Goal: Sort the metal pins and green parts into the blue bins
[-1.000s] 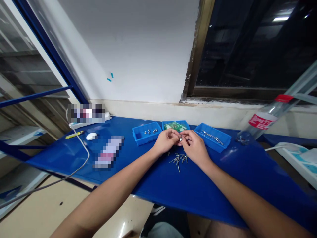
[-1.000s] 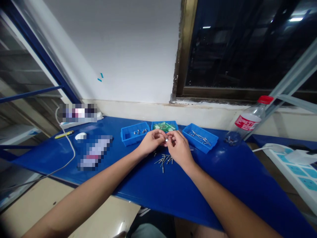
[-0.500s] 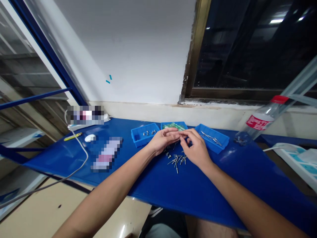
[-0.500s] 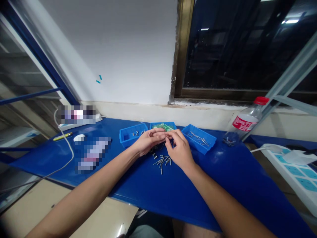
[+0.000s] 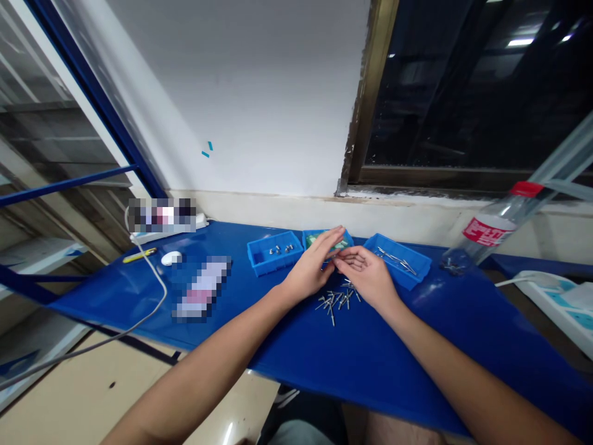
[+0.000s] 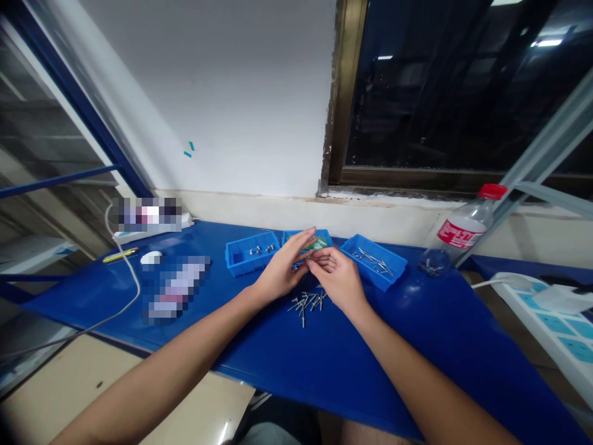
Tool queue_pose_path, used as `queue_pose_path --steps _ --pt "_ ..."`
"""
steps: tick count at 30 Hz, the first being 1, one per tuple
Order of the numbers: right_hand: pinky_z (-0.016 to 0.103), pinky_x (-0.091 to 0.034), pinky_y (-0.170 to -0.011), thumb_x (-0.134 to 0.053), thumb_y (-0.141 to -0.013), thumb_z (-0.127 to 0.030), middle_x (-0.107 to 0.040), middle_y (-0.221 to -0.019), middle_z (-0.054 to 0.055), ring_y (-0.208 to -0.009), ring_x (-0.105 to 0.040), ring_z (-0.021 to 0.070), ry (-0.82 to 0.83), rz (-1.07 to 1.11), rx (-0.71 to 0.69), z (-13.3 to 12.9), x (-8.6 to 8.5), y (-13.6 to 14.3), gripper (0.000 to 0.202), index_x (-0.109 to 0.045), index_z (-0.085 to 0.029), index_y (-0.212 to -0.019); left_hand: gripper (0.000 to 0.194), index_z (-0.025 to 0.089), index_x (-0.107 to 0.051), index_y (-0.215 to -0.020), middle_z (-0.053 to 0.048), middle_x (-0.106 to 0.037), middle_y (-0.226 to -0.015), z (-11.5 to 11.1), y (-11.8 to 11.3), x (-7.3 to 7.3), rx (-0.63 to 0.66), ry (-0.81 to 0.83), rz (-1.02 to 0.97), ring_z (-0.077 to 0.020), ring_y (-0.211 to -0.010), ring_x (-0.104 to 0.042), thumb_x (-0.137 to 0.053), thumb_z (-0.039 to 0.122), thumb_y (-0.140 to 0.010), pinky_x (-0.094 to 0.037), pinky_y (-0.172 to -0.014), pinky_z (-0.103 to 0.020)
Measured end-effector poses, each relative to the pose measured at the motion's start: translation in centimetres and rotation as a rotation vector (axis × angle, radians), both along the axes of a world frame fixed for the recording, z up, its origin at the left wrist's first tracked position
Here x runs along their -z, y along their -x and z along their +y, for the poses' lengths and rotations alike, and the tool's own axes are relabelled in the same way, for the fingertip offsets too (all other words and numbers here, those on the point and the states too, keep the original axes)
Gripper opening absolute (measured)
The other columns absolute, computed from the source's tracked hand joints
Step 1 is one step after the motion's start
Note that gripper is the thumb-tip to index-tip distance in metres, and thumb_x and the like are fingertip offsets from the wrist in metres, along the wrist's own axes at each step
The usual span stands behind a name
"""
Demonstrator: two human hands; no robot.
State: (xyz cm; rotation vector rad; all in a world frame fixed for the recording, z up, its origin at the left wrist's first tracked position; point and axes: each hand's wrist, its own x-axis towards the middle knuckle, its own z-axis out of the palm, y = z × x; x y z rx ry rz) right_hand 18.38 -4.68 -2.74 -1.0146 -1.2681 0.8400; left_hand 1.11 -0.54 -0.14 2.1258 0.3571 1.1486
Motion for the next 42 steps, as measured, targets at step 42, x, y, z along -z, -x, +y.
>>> queue_pose_path --steps 42 --pt "0.035 -0.064 -0.07 -0.07 -0.097 -0.04 -0.066 -0.129 0.009 -0.094 -0.071 0.0209 -0.143 -0.068 -0.078 -0.9 -1.4 -0.6 0.029 -0.078 -0.031 -0.124 0.029 0.019 -0.084 -0.098 -0.008 -0.083 -0.099 1.0 0.0 -0.6 -0.242 0.6 -0.246 -0.0213 -0.089 -0.077 -0.09 0.038 -0.076 -0.061 -0.092 -0.039"
